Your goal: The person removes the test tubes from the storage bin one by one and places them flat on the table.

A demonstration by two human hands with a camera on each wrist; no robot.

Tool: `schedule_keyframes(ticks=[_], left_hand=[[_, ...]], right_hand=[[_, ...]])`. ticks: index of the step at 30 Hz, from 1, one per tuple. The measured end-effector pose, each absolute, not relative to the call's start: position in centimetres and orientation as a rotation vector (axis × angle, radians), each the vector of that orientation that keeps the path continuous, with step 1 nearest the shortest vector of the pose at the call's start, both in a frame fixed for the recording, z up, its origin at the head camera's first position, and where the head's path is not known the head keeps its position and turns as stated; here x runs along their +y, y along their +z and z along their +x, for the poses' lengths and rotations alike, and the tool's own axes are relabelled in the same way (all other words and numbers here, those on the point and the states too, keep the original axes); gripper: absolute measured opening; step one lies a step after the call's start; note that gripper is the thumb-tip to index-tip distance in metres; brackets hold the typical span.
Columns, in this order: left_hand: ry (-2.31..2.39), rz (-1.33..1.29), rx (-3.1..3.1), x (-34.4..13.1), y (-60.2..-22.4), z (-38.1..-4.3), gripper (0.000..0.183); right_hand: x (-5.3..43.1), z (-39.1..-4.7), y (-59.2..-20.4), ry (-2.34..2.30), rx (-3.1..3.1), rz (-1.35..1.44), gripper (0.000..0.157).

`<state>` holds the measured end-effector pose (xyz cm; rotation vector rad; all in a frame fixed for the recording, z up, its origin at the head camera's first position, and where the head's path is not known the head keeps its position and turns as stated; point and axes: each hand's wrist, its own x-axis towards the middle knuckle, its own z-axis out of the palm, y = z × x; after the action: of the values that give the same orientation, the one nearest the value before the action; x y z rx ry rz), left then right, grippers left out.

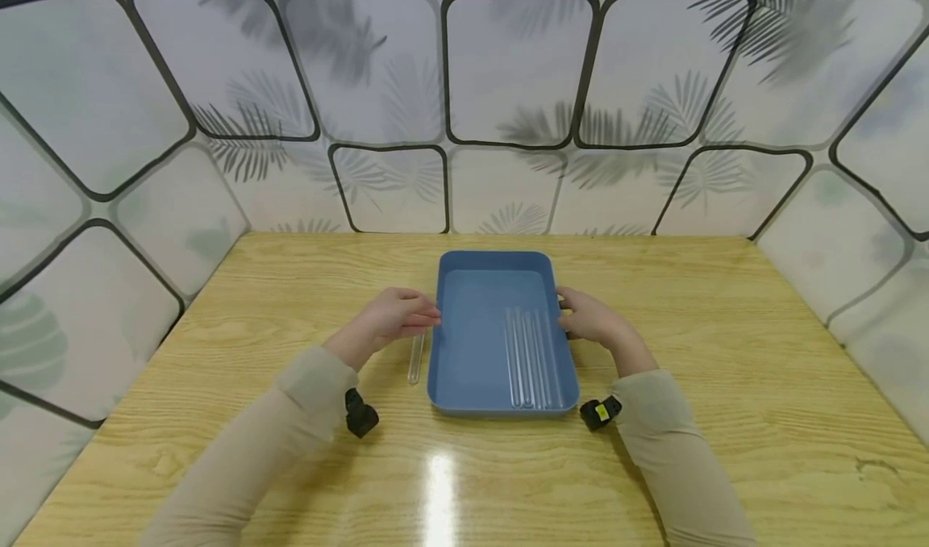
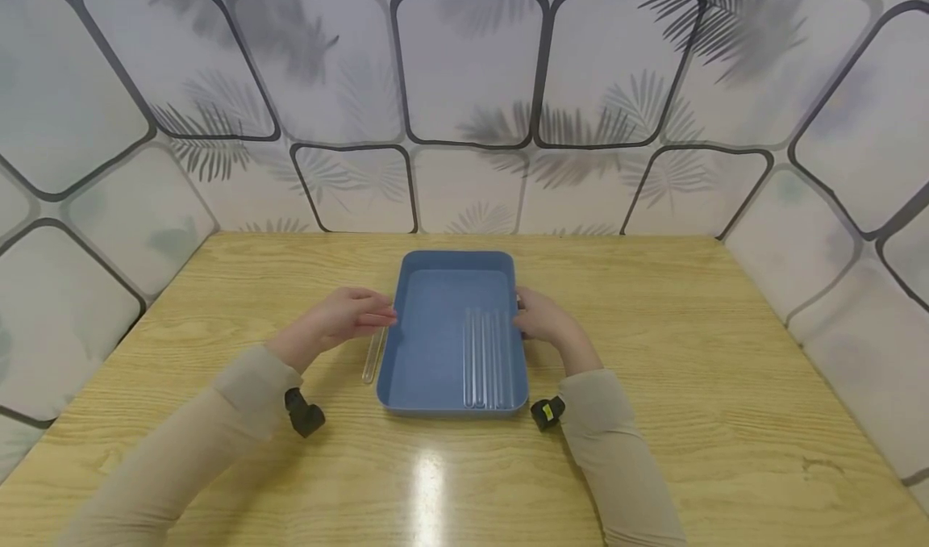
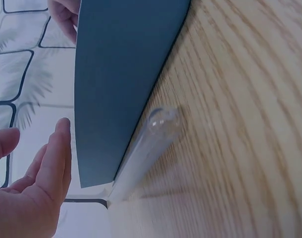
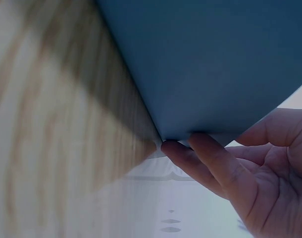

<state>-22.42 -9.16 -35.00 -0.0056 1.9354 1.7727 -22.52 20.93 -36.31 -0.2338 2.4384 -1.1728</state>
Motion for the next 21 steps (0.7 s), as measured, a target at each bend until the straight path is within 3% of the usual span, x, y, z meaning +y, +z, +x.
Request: schedule_keyframes(ticks=[21], left_hand=[[1.733, 0.012, 1.901, -4.7, -35.4, -21.4, 0.037]], right_hand=[[20.9, -22.7, -36.4, -1.167, 2.446, -0.23, 0.062]])
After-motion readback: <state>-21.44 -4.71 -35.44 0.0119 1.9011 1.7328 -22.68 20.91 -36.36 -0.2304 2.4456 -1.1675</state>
